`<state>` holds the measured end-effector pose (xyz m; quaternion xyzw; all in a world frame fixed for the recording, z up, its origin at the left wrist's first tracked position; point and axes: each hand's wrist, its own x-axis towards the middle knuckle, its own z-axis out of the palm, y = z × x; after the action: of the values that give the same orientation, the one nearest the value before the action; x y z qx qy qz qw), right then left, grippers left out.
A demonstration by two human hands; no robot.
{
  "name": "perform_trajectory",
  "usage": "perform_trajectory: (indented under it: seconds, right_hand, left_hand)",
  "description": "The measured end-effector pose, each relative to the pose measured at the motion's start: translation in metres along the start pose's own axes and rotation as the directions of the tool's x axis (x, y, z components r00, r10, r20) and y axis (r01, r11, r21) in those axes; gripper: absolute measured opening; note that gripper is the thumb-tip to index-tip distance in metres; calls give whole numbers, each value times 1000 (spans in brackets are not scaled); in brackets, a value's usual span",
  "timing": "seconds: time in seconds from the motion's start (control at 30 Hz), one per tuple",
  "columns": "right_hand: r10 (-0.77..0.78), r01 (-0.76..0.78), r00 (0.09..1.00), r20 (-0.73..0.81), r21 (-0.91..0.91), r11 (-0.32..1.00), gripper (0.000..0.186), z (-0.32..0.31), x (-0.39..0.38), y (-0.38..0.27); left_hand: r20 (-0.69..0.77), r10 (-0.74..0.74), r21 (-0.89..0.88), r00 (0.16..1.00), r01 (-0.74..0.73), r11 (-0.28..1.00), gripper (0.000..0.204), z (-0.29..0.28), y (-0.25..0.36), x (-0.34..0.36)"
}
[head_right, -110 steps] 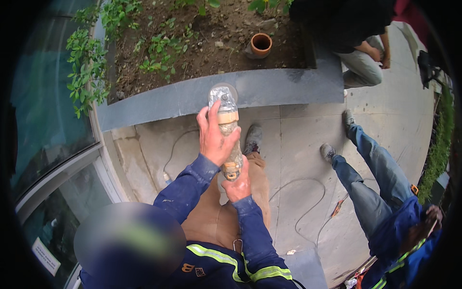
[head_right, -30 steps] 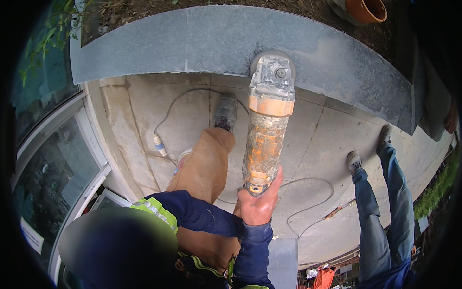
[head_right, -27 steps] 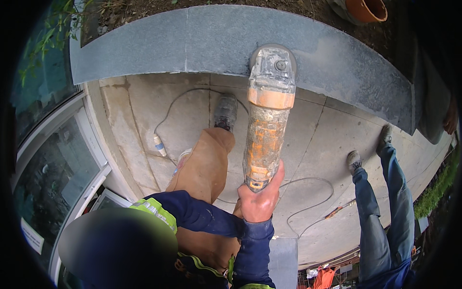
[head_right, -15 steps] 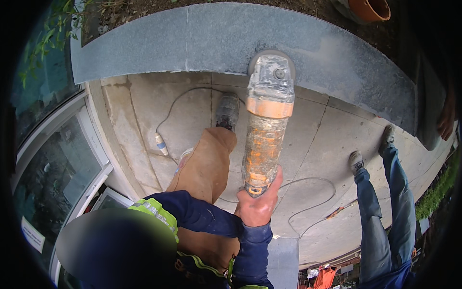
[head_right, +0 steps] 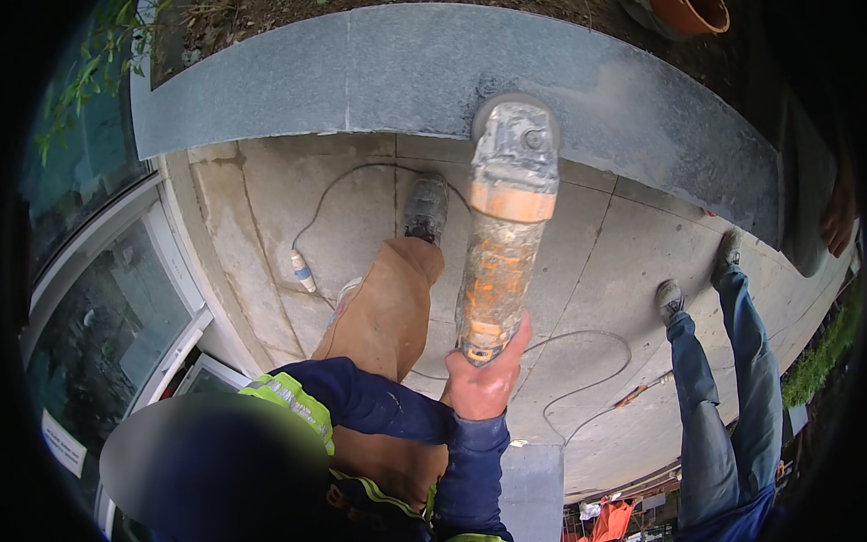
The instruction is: The person uses an angle grinder to smooth the surface of a curved stone slab. They move the grinder along the slab's length, generating dust, while another person stands nearby.
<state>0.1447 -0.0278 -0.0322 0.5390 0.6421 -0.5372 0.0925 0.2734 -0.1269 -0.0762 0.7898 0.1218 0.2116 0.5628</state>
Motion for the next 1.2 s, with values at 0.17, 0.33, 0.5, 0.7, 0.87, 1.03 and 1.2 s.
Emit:
perform_trajectory:
  seconds: [0.17, 0.33, 0.5, 0.7, 0.87, 1.03, 1.2]
  right_hand:
    - [-27, 25, 999, 26, 66, 998, 83, -1, 23, -5]
    - [-123, 127, 988, 91, -42, 991, 80, 1, 13, 4]
    - [-115, 119, 992, 54, -81, 990, 80, -6, 9, 3]
    - [-142, 141, 988, 65, 15, 990, 81, 17, 12, 7]
    - [-82, 82, 996, 41, 9, 997, 81, 21, -4, -9]
    - [-102, 103, 995, 17, -9, 995, 81, 21, 11, -12]
    - [-118, 116, 990, 78, 35, 993, 81, 24, 11, -10]
  left_hand:
    - [6, 36, -7, 999, -36, 999, 34, -1, 8, -9]
    - [17, 38, -148, 999, -35, 988, 34, -24, 41, -34]
    - [-305, -138, -557, 942, -59, 828, 29, -128, 69, -174]
    - [-772, -236, -611, -590, 589, 529, 53, -212, 30, -235]
    - [-655, -231, -745, -720, 562, 360, 64, -216, -8, -216]
    - [-608, -287, -768, -740, 458, 447, 70, -231, -18, -218]
    - [-623, -239, -762, -745, 510, 398, 70, -219, -17, -224]
